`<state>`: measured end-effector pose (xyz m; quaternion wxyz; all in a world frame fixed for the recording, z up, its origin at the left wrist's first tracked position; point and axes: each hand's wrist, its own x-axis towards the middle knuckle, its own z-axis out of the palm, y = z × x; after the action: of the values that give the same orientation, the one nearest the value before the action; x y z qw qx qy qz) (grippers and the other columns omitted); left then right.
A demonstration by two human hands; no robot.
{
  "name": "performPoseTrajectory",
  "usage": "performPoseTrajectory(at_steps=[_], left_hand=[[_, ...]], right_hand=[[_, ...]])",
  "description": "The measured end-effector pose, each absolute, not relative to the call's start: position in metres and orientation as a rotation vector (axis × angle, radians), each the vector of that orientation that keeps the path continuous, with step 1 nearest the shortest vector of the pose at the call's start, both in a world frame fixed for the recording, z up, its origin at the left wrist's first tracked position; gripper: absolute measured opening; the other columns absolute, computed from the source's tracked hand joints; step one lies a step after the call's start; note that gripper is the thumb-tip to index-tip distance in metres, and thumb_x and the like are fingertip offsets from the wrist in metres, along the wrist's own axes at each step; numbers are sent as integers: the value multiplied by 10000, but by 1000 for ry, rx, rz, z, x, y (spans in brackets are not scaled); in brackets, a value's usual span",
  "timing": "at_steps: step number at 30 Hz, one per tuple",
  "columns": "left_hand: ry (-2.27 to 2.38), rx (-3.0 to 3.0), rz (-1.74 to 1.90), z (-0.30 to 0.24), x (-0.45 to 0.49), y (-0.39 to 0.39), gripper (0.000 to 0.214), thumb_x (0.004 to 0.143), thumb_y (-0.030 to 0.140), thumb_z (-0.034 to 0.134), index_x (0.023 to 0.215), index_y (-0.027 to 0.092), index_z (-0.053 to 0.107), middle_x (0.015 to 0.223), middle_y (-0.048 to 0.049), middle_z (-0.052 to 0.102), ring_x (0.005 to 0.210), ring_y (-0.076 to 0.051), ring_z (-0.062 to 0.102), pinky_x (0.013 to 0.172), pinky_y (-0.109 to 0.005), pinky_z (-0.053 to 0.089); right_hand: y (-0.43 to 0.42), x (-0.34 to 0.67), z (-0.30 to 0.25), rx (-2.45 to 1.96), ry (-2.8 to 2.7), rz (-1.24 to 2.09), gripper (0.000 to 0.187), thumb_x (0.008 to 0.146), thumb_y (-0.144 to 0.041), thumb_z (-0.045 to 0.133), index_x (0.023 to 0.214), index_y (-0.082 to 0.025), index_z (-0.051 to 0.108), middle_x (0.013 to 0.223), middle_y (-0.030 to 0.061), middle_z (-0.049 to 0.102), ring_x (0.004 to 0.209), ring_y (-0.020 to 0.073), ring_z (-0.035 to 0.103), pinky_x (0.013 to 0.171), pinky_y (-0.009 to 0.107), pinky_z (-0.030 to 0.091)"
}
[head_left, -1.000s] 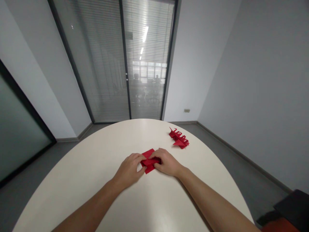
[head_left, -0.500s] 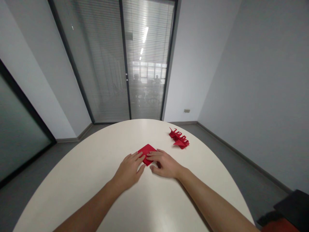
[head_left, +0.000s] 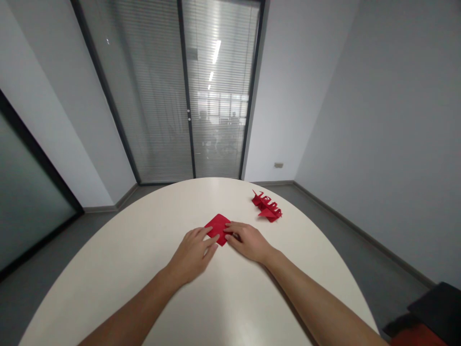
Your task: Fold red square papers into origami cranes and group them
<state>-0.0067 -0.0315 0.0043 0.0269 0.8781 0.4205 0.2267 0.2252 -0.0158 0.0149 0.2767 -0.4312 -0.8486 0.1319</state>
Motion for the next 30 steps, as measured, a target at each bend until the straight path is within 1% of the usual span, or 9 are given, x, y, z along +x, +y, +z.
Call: performPoseTrajectory(at_steps=[5,13,18,20,22,24,26,28,30], left_hand=[[1348,2684,729,9,-4,-29,321,1006,291,455,1050,243,769,1140,-89,722,1070,-261,623,984,-463,455],[1408,2622,786,1,-5,-24,306,928,228,560,1215,203,664,1088,-99,694,1002,-269,611,922,-443,466],[1381,2563,817,3,-5,-23,255,893,181,577,1134,197,660,1058,-86,677,986,-258,612,910,-421,471],[1376,2523,852,5,-5,-23,197,880,160,574,1054,200,658,1031,-77,679,961,-247,617,883,-401,478],[1381,2483,872,7,-4,-24,146,877,144,559,980,205,643,993,-65,681,921,-231,621,839,-368,481],[1406,2442,875,8,-3,-25,115,882,141,544,931,211,621,943,-50,683,863,-215,627,784,-334,477],[1445,2396,881,9,-2,-27,97,900,158,527,916,218,601,890,-33,688,790,-203,633,725,-311,463],[1472,2340,918,9,-2,-27,86,923,189,511,921,224,589,863,-24,698,747,-199,644,694,-303,453],[1456,2270,995,9,-2,-27,81,940,224,503,946,227,584,884,-26,716,766,-203,668,705,-305,464]], right_hand=[[-15,224,13,-1123,-2295,305,317,919,-279,628,1219,-185,674,1112,99,731,1023,235,673,933,368,491],[-15,222,15,-1037,-2320,270,555,803,-330,765,1316,-205,594,1211,129,655,1128,285,594,1020,454,436],[-16,222,18,-982,-2282,311,624,773,-265,784,1352,-222,555,1253,127,619,1175,289,553,1035,463,427],[-16,222,15,-1017,-2221,398,763,774,-272,787,1455,-225,446,1311,143,593,1201,298,546,1036,477,430],[-16,223,11,-1077,-2127,525,946,778,-286,788,1559,-237,258,1398,164,539,1181,289,570,1005,470,458],[-15,223,7,-1107,-2028,653,1077,788,-297,786,1599,-264,78,1479,178,470,1110,254,612,937,428,505],[-15,224,4,-1111,-1963,751,1122,802,-319,779,1599,-288,-10,1506,181,445,983,207,648,841,379,541],[-14,225,3,-1118,-1953,792,1100,818,-347,767,1599,-291,-6,1473,172,490,872,180,658,796,368,552],[-13,226,3,-1108,-1989,743,994,827,-365,760,1591,-269,132,1429,156,539,923,201,662,868,404,541]])
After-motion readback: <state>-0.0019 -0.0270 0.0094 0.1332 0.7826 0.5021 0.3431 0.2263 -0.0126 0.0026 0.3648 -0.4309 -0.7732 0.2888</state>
